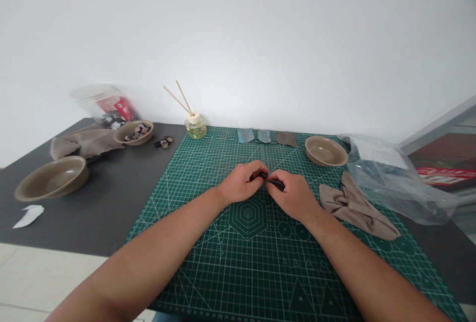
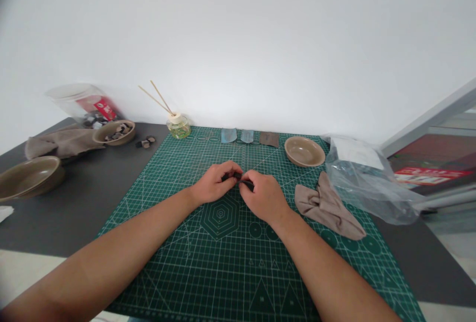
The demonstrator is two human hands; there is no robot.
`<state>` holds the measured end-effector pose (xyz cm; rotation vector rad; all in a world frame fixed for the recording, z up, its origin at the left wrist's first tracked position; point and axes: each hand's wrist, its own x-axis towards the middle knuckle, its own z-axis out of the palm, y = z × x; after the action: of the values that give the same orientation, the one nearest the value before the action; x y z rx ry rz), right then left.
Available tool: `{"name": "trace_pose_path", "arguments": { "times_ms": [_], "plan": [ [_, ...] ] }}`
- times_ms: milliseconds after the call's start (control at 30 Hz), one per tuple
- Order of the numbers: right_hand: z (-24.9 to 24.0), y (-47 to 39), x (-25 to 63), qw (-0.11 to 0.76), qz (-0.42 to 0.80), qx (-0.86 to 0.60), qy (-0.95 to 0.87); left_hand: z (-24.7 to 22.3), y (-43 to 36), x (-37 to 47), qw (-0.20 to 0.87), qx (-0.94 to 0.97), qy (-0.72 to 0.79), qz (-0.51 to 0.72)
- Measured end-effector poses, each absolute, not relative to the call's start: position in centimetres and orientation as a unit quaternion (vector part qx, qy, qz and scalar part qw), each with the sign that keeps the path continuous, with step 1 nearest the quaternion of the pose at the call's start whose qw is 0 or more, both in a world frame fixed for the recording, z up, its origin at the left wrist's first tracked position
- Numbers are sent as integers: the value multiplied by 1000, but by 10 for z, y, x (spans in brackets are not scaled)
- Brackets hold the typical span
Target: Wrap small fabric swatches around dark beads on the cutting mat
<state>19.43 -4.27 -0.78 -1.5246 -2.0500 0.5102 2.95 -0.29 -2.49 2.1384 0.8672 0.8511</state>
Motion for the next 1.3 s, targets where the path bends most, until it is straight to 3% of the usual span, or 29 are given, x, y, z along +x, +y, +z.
{"name": "trace_pose_path", "arguments": {
  "times_ms": [1300],
  "plan": [
    [-7,-41,198,301,190,-594,-721,-23,-7,30,354,806,357,311]
  ]
}}
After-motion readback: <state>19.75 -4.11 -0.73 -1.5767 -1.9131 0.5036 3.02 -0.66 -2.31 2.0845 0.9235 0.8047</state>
